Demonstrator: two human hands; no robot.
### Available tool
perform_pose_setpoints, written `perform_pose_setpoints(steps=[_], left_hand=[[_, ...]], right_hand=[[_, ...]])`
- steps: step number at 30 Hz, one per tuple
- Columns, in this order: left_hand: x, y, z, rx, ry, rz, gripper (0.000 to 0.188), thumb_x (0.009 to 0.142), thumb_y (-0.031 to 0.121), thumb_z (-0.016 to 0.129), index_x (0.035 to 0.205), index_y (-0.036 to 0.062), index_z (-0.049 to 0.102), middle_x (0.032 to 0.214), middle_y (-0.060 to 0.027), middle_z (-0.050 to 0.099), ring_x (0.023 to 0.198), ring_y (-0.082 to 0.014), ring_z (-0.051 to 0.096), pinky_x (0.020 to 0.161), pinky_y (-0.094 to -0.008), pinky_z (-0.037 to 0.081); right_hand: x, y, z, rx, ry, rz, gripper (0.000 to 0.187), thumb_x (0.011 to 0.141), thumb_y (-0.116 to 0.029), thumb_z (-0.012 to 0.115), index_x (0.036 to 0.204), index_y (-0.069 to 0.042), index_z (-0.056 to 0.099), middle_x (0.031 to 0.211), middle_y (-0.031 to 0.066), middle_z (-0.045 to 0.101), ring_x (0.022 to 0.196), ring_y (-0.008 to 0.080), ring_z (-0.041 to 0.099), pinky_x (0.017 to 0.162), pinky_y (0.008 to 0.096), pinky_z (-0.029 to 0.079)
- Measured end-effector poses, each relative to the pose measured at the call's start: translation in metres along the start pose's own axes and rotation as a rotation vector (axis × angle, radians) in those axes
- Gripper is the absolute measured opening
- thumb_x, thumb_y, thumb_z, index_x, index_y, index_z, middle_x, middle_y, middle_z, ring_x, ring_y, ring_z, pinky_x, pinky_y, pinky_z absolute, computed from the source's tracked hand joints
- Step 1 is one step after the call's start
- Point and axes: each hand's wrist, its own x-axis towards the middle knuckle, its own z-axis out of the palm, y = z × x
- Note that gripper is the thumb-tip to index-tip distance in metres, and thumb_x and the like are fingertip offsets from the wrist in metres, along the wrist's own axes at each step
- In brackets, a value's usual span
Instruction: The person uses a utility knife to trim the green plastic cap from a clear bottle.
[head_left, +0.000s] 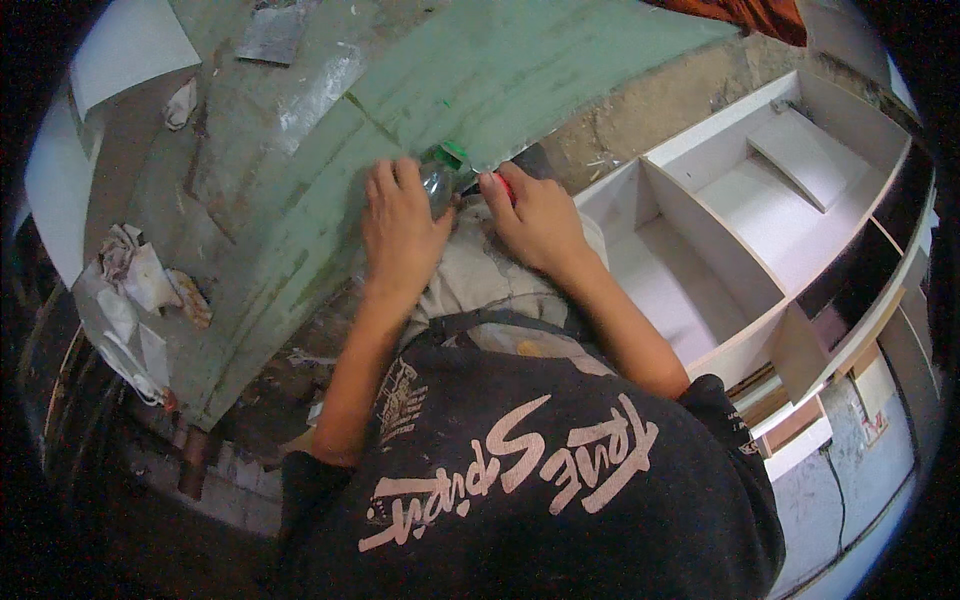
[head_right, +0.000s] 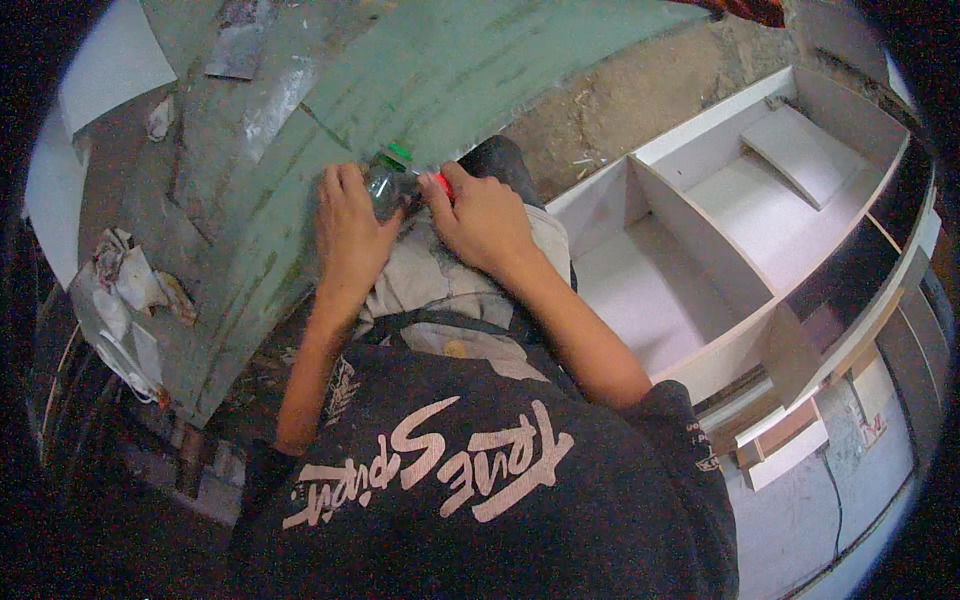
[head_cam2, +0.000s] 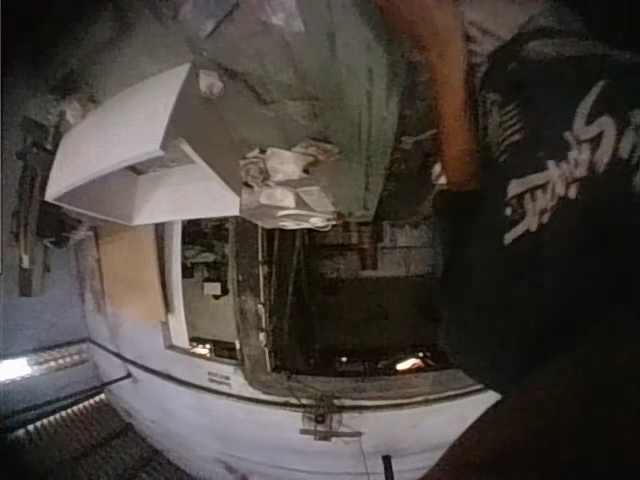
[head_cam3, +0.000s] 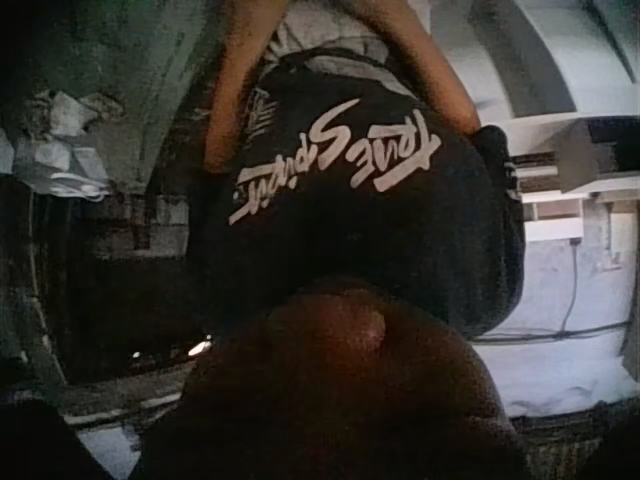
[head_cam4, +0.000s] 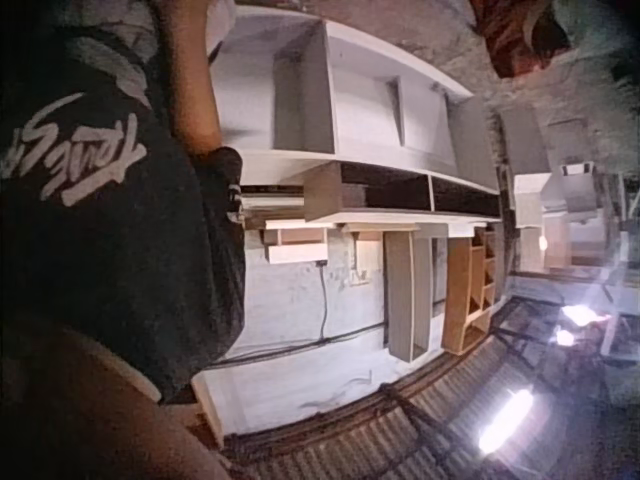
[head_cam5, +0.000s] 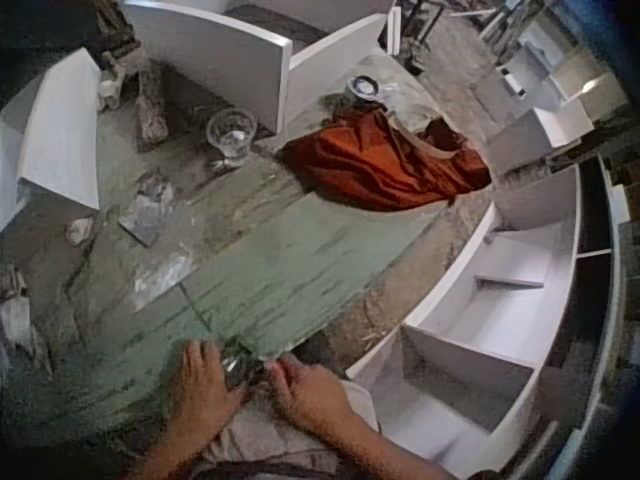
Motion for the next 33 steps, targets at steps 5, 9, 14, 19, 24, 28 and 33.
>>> perform_pose_setpoints(steps=[5,9,14,19,24,28,33], left_hand=[[0.005,0.002,-0.003,-0.04,-0.069,0.024,0.054,0.074,0.019,0.082,0.109,0.0012,0.044,0.113,-0.0184,0.048,0.113,-0.0399,0.052,0.084,-0.0496,0.053],[0.009,0.005,-0.009,-0.036,-0.085,-0.003,0.056,0.073,0.016,0.083,0.11,0.0015,0.044,0.113,-0.0181,0.048,0.113,-0.0391,0.052,0.083,-0.0498,0.053],[0.015,0.009,-0.013,-0.012,-0.159,-0.043,0.058,0.072,0.015,0.083,0.111,0.0015,0.043,0.114,-0.018,0.048,0.114,-0.0384,0.053,0.083,-0.0489,0.054],[0.017,0.007,-0.01,-0.036,-0.163,-0.043,0.058,0.071,0.014,0.084,0.111,0.0015,0.043,0.114,-0.0184,0.048,0.114,-0.0397,0.052,0.084,-0.0492,0.054],[0.018,0.006,-0.01,-0.069,-0.143,-0.04,0.059,0.071,0.013,0.084,0.112,0.0017,0.043,0.115,-0.0188,0.048,0.114,-0.0407,0.052,0.084,-0.0502,0.053],[0.02,0.009,-0.012,-0.048,-0.178,-0.076,0.059,0.07,0.013,0.084,0.112,0.0024,0.043,0.116,-0.0184,0.048,0.115,-0.0403,0.052,0.084,-0.0513,0.053],[0.021,0.007,-0.011,-0.051,-0.176,-0.076,0.06,0.07,0.014,0.084,0.112,0.0028,0.043,0.115,-0.0181,0.049,0.114,-0.04,0.052,0.084,-0.0508,0.053]], right_hand=[[0.002,0.007,-0.003,0.034,0.001,0.019,0.042,0.1,-0.044,0.048,0.092,-0.004,0.061,0.07,0.0261,0.064,0.069,0.0485,0.063,0.064,0.0582,0.048],[0.006,0.002,-0.008,0.024,-0.047,0.025,0.044,0.101,-0.044,0.047,0.092,-0.004,0.062,0.071,0.0262,0.064,0.07,0.0485,0.063,0.066,0.058,0.048],[0.009,-0.002,-0.009,0.028,-0.08,0.048,0.044,0.101,-0.043,0.046,0.092,-0.003,0.063,0.071,0.0264,0.064,0.072,0.0484,0.063,0.068,0.0578,0.048],[0.012,0.0,-0.007,0.025,-0.06,0.03,0.044,0.101,-0.043,0.045,0.092,-0.003,0.062,0.072,0.027,0.064,0.071,0.0488,0.063,0.067,0.0583,0.049],[0.011,-0.006,-0.009,-0.004,-0.083,0.049,0.044,0.102,-0.042,0.045,0.091,-0.003,0.06,0.071,0.0276,0.064,0.071,0.0491,0.063,0.066,0.0587,0.049],[0.01,-0.007,-0.012,0.001,-0.094,0.082,0.044,0.102,-0.042,0.045,0.089,-0.003,0.059,0.069,0.0275,0.063,0.07,0.0482,0.063,0.065,0.0582,0.049],[0.006,-0.013,-0.014,-0.096,-0.035,0.039,0.043,0.101,-0.043,0.046,0.091,-0.003,0.058,0.067,0.0248,0.064,0.064,0.046,0.064,0.059,0.0557,0.05]])
